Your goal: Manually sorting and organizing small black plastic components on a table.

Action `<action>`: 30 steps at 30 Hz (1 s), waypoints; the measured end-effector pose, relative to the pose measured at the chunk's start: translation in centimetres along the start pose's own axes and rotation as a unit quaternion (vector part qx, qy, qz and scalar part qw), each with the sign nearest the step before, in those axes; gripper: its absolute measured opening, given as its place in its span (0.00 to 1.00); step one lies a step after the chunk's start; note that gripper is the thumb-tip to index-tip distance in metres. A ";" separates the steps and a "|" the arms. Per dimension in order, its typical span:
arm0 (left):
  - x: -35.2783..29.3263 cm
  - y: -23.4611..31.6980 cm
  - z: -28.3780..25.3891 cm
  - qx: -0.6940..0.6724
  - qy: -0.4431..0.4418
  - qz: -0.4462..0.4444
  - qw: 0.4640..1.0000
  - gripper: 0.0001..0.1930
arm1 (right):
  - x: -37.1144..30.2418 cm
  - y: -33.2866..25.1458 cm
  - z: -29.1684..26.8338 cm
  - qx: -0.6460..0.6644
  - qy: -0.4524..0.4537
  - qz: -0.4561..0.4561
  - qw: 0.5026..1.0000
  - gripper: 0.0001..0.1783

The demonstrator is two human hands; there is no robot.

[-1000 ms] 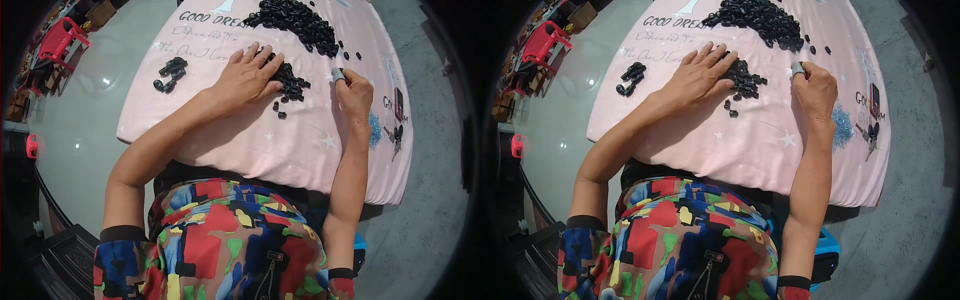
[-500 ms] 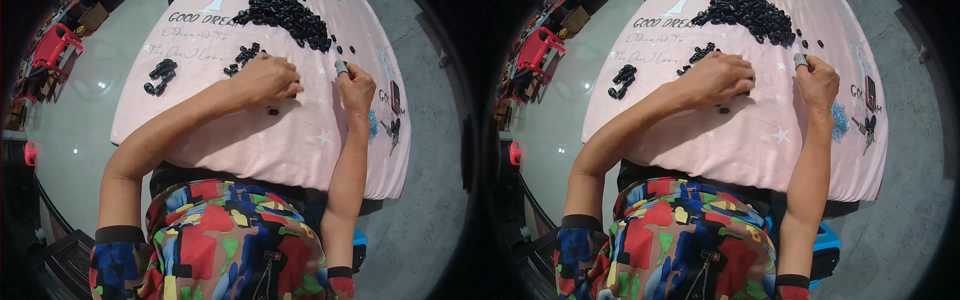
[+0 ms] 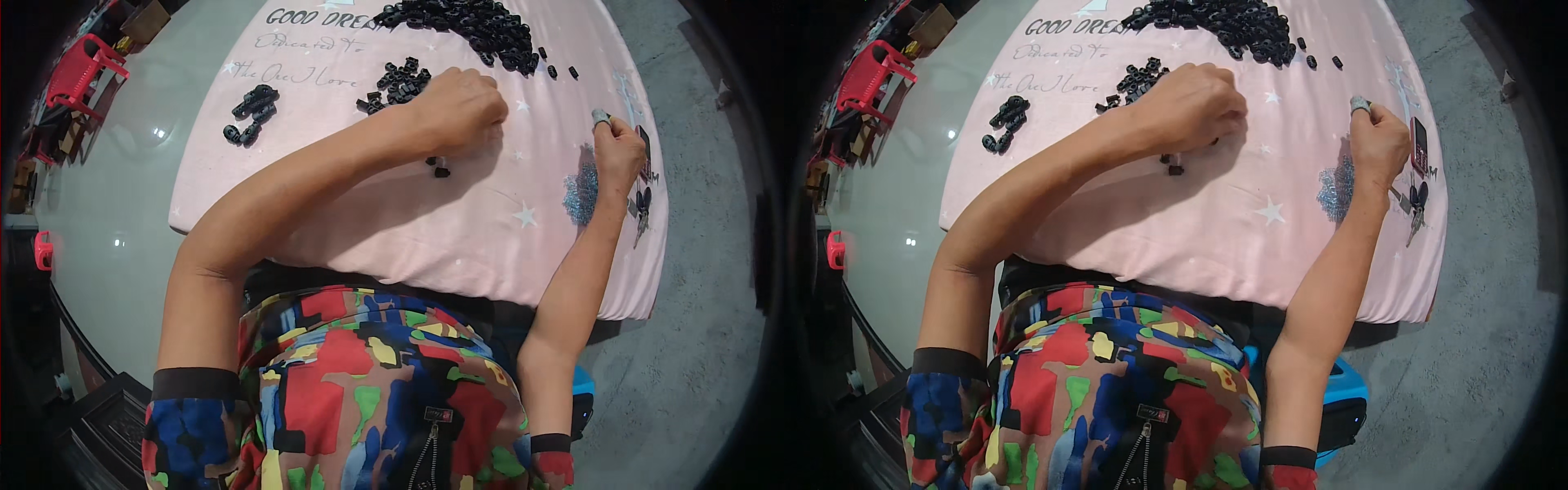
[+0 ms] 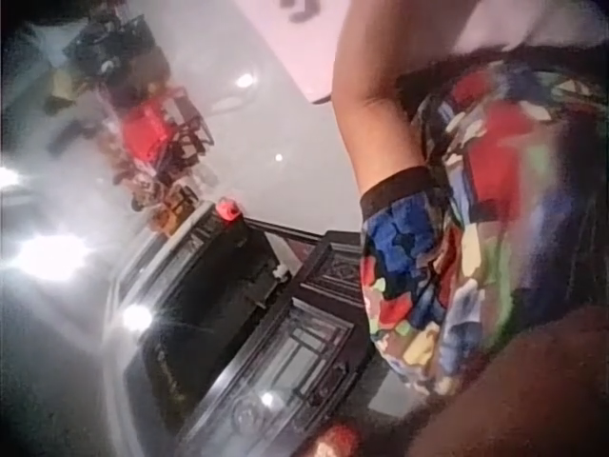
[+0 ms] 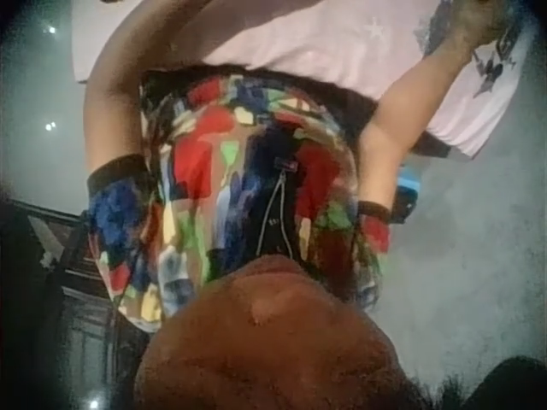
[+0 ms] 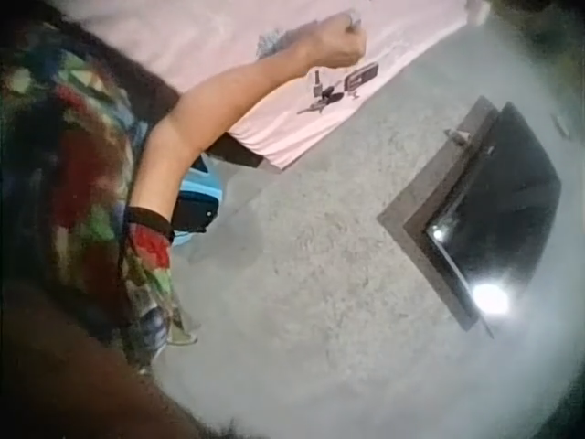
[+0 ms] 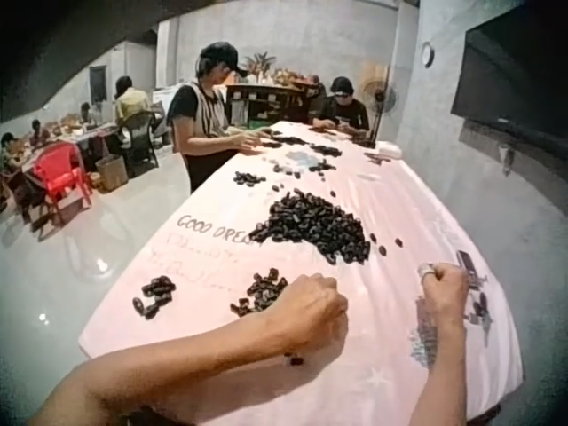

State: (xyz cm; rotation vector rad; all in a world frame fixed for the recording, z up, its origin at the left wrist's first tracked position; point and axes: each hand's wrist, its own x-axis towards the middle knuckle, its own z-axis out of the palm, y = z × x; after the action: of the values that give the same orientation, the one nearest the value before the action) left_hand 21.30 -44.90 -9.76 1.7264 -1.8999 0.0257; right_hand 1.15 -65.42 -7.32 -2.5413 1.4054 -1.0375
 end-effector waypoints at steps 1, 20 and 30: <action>-0.3 -0.3 -0.2 -0.011 0.009 -0.016 1.000 0.10 | 0.0 0.1 -0.2 -0.030 -0.013 -0.006 0.999 0.16; -5.0 -1.8 -2.8 -0.013 0.075 -0.067 0.995 0.11 | -0.5 0.9 -1.7 -0.074 -0.167 -0.041 0.982 0.15; -4.8 -2.3 -2.1 -0.027 0.074 -0.036 0.996 0.09 | -1.2 -1.0 -2.1 -0.020 -0.216 -0.051 0.975 0.15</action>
State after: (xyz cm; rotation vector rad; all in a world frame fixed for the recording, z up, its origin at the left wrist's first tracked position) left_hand 24.31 -40.11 -10.84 1.7071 -1.7147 0.0711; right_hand 0.23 -63.37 -6.00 -2.6696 1.1954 -0.4227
